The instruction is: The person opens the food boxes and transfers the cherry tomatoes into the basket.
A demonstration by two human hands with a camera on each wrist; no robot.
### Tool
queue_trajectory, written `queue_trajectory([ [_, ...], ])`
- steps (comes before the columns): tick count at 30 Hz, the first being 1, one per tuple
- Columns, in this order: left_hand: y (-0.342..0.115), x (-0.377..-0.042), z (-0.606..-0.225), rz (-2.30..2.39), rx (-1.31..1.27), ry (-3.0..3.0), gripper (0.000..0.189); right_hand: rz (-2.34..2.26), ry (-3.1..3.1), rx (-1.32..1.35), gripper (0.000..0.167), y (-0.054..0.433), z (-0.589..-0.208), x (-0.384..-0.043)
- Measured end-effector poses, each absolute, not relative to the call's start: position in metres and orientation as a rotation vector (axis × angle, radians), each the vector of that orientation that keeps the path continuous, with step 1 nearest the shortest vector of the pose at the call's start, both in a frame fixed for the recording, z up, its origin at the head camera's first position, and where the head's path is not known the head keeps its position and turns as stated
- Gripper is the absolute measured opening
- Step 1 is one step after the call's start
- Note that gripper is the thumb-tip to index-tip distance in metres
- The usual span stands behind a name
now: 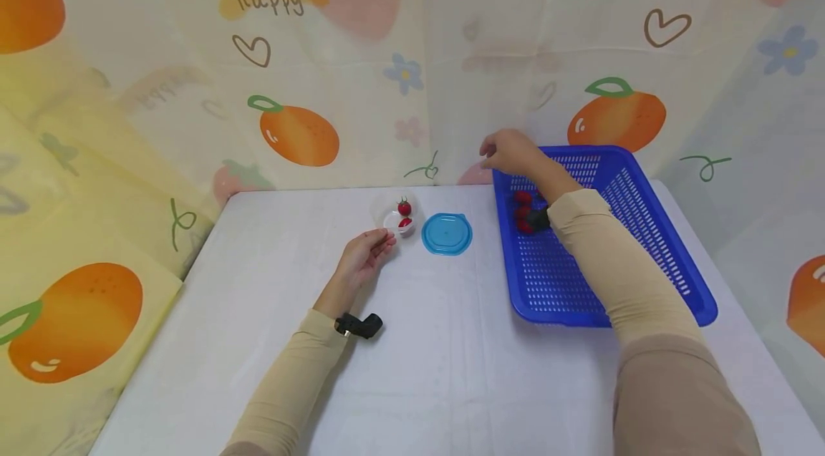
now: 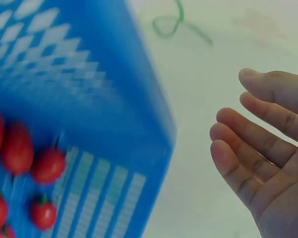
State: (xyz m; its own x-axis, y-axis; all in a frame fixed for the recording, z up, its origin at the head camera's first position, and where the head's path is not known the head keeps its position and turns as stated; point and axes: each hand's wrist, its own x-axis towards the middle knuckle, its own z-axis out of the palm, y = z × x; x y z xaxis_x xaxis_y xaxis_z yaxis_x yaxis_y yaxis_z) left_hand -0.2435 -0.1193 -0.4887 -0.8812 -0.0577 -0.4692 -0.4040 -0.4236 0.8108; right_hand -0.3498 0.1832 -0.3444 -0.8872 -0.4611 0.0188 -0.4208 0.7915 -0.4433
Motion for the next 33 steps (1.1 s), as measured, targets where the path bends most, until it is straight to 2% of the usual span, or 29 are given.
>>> queue_trajectory([
  [10, -0.118, -0.244, -0.488, 2.406, -0.649, 1.541, 0.024, -0.671, 2.761, -0.685, 0.031, 0.117, -0.357, -0.354],
  [18, -0.119, -0.245, -0.488, 2.405, -0.633, 1.542, 0.027, -0.602, 2.681, -0.645, 0.034, 0.072, -0.384, -0.355],
  [33, -0.117, -0.246, -0.488, 2.426, -0.654, 1.516, 0.022, -0.394, 2.717, -0.669, 0.029, 0.019, -0.41, -0.345],
])
